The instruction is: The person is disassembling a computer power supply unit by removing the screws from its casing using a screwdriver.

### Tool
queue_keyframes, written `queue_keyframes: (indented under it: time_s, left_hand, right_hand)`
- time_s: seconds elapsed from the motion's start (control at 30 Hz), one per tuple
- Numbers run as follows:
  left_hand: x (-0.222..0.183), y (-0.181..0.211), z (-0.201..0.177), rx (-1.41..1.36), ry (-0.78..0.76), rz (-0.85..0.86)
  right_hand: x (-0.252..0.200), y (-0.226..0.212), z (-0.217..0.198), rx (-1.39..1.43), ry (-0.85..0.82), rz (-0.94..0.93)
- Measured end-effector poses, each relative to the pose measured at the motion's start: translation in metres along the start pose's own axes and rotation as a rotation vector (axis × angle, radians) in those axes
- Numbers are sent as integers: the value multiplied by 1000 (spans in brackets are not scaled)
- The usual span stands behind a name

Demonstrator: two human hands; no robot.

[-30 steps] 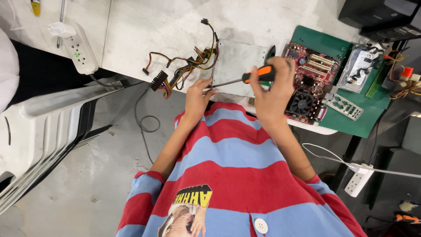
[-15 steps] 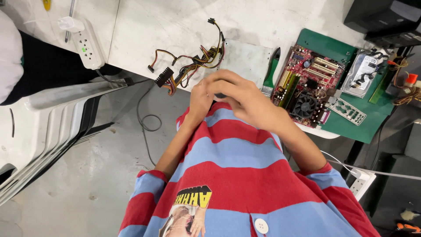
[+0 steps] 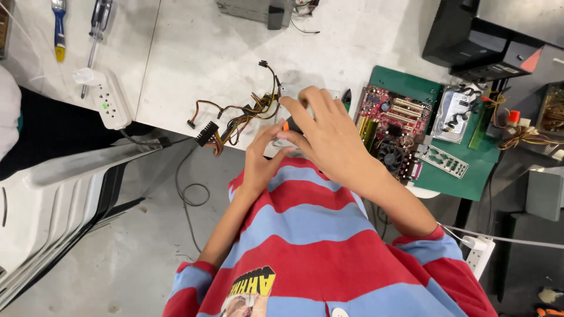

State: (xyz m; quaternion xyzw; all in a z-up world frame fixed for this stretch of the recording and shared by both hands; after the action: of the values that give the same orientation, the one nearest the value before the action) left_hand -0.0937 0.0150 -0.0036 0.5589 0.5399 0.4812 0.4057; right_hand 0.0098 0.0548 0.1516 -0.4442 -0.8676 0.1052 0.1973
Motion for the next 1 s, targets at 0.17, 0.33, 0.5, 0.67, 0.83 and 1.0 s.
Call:
queue_keyframes:
  time_s: [0.17, 0.33, 0.5, 0.67, 0.83, 1.0]
  left_hand:
    - [6, 31, -2, -7, 24, 69]
    - [9, 14, -5, -35, 59, 79]
    - [9, 1, 2, -114, -2, 128]
    - [10, 11, 7, -117, -9, 114]
    - [20, 18, 2, -103, 0, 84]
    - [27, 50, 2, -33, -214, 123]
  right_hand:
    - [-6, -2, -4, 58, -75, -25]
    - [-2, -24, -27, 308, -153, -123]
    - [-7, -25, -22, 493, -248, -64]
    - [-18, -6, -9, 16, -144, 48]
    - [-15, -22, -16, 20, -24, -151]
    - [-8, -46, -33, 524, -176, -246]
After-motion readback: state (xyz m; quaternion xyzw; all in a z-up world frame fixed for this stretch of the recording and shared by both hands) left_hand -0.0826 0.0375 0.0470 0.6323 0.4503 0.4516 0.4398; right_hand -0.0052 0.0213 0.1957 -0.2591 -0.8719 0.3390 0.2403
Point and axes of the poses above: each hand's wrist, its own x-axis towards the middle knuckle, its own z-axis out of the palm, y = z × x, the point moved 10 cm from there along x, towards the middle knuckle, and after that the axes turned 6 degrees about y, right-handed, at the moved point
